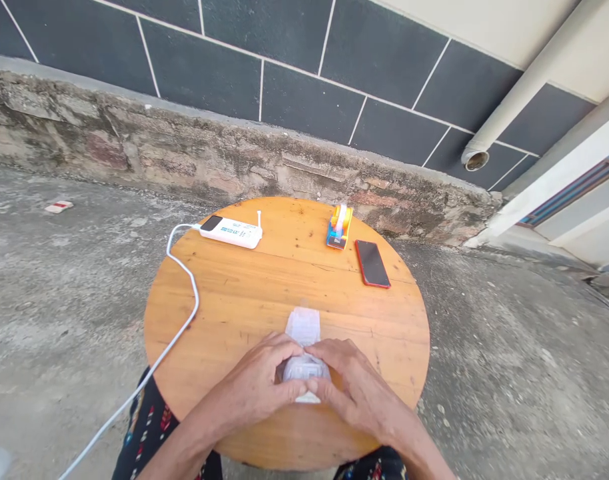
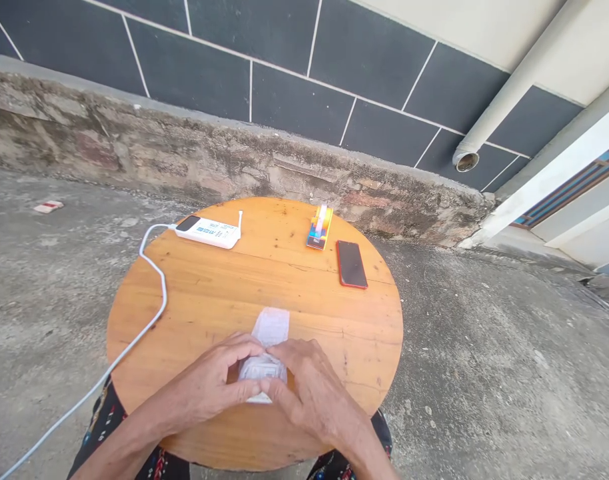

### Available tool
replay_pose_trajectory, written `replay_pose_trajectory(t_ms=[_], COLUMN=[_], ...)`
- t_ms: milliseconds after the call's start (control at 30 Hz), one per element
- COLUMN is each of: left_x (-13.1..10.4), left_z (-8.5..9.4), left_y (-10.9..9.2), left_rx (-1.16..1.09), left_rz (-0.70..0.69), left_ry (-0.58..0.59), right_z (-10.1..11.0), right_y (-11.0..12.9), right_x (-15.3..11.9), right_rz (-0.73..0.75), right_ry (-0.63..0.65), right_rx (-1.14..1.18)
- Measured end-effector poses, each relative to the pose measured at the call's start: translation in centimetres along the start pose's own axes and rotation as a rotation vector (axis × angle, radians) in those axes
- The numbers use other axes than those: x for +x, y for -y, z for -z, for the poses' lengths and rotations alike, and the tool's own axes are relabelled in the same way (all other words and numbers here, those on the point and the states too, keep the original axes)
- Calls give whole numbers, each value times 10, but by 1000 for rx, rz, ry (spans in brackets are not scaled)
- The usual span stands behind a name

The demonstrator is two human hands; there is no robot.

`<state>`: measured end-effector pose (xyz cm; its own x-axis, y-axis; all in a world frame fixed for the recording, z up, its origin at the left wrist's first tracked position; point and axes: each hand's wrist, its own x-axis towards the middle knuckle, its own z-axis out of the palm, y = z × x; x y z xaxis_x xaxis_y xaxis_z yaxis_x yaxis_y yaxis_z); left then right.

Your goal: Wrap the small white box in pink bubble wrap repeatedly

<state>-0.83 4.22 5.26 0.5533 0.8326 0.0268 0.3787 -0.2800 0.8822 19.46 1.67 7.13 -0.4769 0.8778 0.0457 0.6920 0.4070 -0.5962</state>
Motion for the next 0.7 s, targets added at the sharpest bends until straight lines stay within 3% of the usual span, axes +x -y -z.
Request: replay_pose_trajectory(t_ms=[267,433,567,700], left_x=[-1,-6,-11,-7], left_z=[0,0,-4,-7], left_y=[-6,0,9,14], left_rx=[32,-41,-56,-69], left_rz=[32,53,47,62], left_ry=[-28,-60,-168,-245], right_z=[-28,-10,7,14], right_y=[13,12,5,-1], right_x=[-11,2,17,29], right_rz=[-28,-40,-83,-131], right_ry=[-120,-72,63,104], right_rx=[-156,-16,124,167])
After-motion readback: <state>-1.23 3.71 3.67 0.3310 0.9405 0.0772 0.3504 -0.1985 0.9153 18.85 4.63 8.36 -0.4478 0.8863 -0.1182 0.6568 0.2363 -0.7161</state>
